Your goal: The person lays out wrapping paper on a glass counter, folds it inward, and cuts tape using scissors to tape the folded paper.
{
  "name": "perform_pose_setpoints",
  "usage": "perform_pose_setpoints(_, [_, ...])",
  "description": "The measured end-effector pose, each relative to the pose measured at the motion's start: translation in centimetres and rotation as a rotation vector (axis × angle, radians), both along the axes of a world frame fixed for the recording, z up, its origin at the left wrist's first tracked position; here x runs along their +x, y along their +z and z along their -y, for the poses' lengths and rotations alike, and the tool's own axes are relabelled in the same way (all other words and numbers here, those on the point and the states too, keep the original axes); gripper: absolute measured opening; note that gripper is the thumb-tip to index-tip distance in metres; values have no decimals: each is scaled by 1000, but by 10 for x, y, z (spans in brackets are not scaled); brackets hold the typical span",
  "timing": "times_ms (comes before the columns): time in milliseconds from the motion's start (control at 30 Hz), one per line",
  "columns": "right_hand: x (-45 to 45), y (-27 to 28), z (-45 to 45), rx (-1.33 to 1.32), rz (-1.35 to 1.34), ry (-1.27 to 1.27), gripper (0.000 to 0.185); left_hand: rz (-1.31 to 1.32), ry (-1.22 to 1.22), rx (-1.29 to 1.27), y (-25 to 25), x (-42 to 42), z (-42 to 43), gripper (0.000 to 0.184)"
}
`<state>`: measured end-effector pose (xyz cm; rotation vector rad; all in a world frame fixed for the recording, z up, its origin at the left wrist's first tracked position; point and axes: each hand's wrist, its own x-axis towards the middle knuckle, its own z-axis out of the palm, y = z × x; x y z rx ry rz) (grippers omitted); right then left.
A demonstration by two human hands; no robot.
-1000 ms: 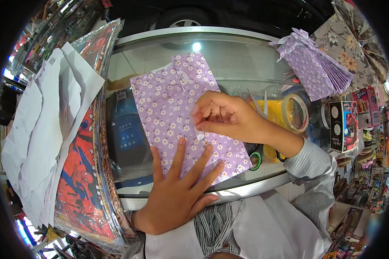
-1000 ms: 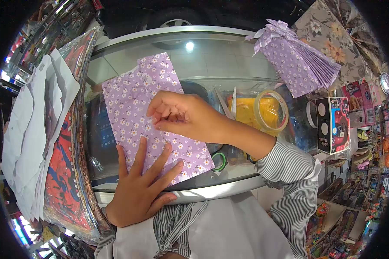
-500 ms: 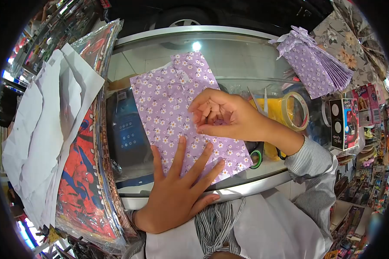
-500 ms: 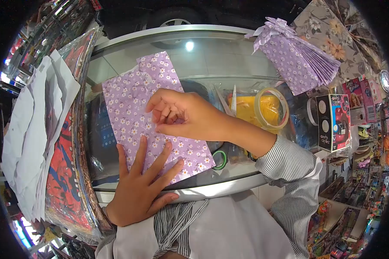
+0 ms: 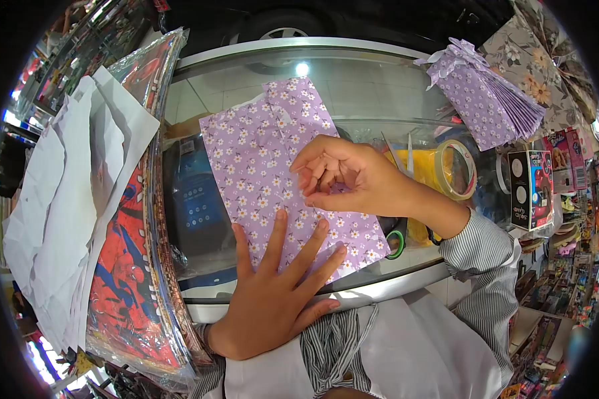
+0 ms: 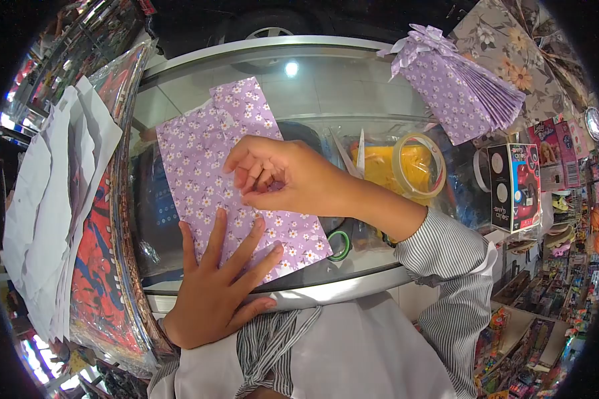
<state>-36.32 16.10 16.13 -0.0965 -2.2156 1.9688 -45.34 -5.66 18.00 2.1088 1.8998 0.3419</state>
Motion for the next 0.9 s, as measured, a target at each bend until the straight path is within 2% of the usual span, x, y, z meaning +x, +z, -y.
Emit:
perform_pose_setpoints(633, [1, 2, 2, 5, 24, -21, 36, 13, 20, 9, 2, 1, 0, 61])
perform_pose_setpoints(900, [1, 2, 4, 83, 7, -42, 37, -5, 5, 6, 0, 1, 0, 61])
